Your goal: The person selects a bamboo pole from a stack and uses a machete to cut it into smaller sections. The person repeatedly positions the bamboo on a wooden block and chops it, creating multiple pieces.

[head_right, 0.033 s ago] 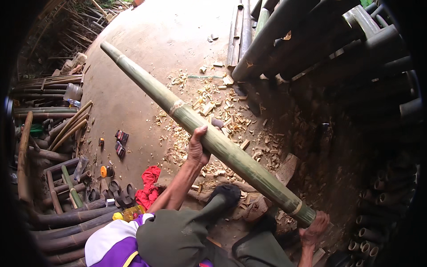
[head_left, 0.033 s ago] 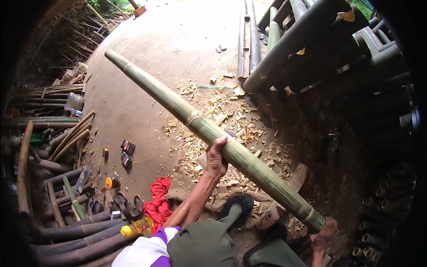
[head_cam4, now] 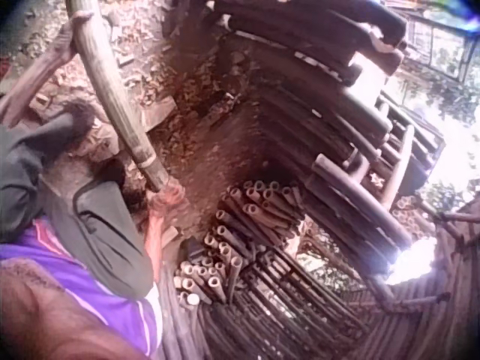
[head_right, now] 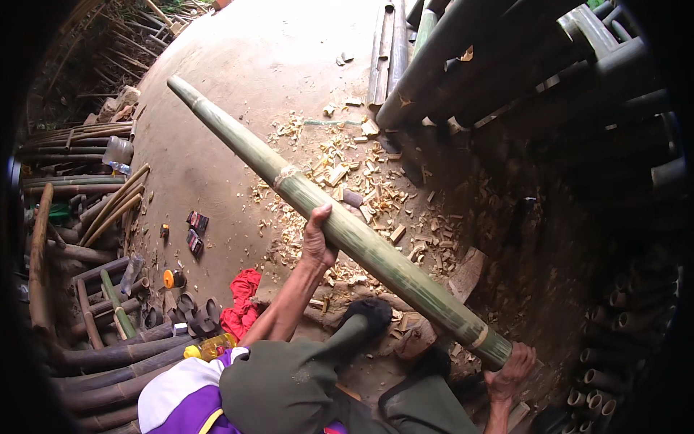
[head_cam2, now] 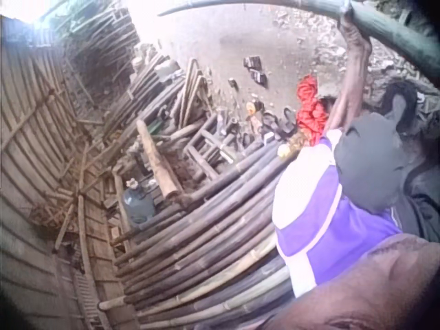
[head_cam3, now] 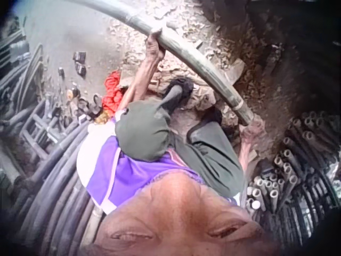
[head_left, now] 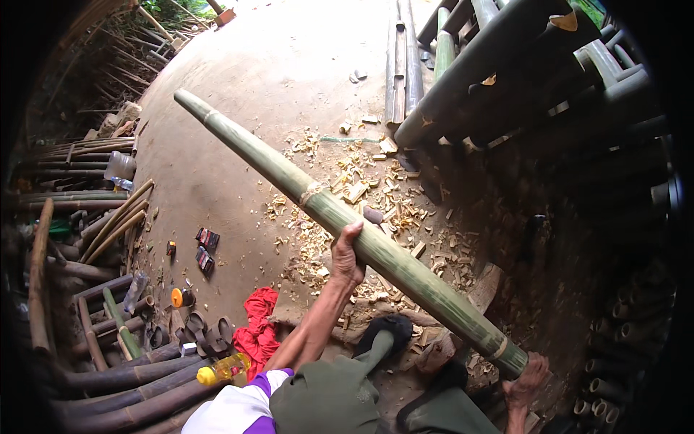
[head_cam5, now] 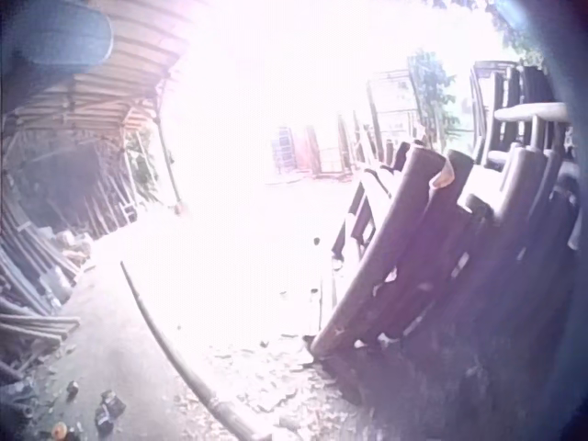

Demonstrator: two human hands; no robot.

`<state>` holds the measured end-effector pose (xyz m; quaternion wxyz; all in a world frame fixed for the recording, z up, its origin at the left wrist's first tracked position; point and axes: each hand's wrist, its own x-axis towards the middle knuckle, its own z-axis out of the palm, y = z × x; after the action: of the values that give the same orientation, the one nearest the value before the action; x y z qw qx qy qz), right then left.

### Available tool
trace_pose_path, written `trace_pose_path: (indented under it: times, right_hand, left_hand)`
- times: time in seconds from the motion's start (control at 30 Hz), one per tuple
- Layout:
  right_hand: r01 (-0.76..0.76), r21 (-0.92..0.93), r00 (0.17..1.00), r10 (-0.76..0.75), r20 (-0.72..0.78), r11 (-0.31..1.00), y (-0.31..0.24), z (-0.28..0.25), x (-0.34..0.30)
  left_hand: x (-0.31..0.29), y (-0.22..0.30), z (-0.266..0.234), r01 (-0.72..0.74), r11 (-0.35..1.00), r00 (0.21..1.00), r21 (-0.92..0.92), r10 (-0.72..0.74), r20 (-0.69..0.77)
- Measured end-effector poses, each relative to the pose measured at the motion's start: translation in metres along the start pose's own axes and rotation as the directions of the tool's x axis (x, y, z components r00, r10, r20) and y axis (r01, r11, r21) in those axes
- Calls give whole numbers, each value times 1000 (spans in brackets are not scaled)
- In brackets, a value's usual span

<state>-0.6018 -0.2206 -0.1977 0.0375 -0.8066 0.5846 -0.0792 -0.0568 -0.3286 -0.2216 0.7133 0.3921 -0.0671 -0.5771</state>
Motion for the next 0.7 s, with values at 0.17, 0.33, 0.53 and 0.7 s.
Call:
trace_pose_path:
  times: [0.17,0.33,0.53,0.7]
  right_hand:
    - [117,3,993,-117,24,993,-61,-9,48]
    - [157,168,982,-172,79,973,-118,22,98]
    - [-592,502,768,630,113,631,-83,38,31]
    - [-859,-100,437,823,363,501,-72,37,-56]
  left_hand:
    - [47,16,-67,-18,992,930,124,62,-361]
    - [97,84,-141,-14,944,919,329,141,-367]
    - [118,137,-149,457,430,819,779,139,-557]
    - [98,165,-120,535,-465,793,706,565,-228]
